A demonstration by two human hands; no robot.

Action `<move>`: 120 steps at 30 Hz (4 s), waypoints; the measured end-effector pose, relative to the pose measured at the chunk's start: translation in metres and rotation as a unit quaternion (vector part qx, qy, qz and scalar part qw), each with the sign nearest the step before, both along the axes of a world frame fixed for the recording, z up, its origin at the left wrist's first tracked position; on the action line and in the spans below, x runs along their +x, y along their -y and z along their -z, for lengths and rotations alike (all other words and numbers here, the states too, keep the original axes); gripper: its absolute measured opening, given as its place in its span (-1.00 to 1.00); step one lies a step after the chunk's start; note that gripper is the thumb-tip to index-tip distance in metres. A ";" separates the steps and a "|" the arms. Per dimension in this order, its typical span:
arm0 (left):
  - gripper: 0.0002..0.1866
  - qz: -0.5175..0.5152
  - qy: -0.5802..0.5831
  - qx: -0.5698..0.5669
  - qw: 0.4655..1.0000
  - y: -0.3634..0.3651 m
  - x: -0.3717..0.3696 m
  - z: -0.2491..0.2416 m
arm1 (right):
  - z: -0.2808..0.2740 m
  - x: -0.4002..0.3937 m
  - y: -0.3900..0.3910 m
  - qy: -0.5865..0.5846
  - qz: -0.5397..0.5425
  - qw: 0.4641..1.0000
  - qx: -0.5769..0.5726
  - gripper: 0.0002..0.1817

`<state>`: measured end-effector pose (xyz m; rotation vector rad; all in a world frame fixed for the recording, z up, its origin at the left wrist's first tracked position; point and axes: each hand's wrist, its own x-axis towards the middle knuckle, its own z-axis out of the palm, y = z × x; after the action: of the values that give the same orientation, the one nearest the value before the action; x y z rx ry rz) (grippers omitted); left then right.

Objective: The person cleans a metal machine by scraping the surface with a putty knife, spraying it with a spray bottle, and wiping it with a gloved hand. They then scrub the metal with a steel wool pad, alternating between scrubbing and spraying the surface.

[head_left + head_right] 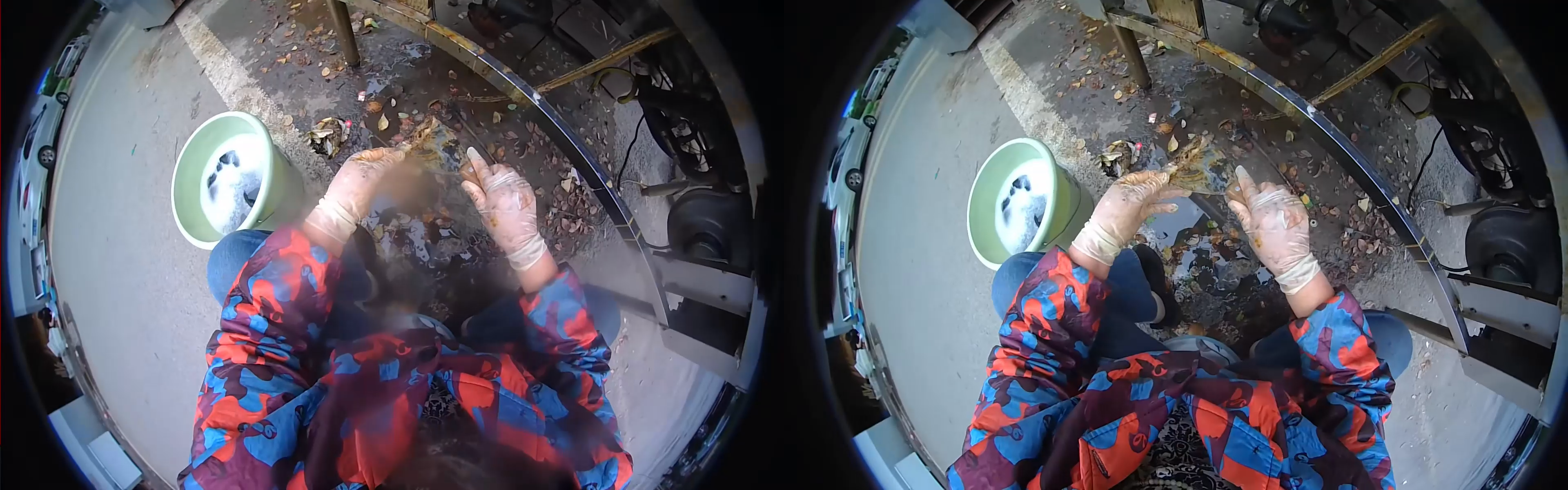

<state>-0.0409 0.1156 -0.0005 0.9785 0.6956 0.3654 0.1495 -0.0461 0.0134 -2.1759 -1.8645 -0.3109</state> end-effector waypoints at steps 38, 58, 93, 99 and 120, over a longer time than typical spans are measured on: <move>-0.70 0.122 -0.356 0.024 0.926 -0.250 0.002 0.239 | 0.091 0.013 -0.045 -0.106 -0.215 0.967 -0.090 -0.51; -0.60 0.138 -0.719 0.395 0.555 -0.277 -0.007 0.265 | 0.127 0.039 0.049 -0.098 -0.046 0.953 -0.284 -0.46; -0.53 -0.029 -0.614 0.458 0.642 -0.240 0.028 0.168 | 0.057 0.031 0.058 -0.119 0.016 0.984 -0.132 -0.37; -0.55 -0.070 -0.414 0.514 0.748 -0.224 0.049 0.148 | -0.022 0.018 0.098 -0.047 0.063 0.995 -0.063 -0.29; -0.67 -0.010 -0.105 0.402 0.909 -0.171 0.085 0.027 | -0.261 0.035 0.286 0.107 0.357 0.891 0.258 -0.45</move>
<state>0.0442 0.2870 -0.0277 1.8171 0.7613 0.5901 0.1846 -0.3319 0.2744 -2.3790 -0.8120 -1.0818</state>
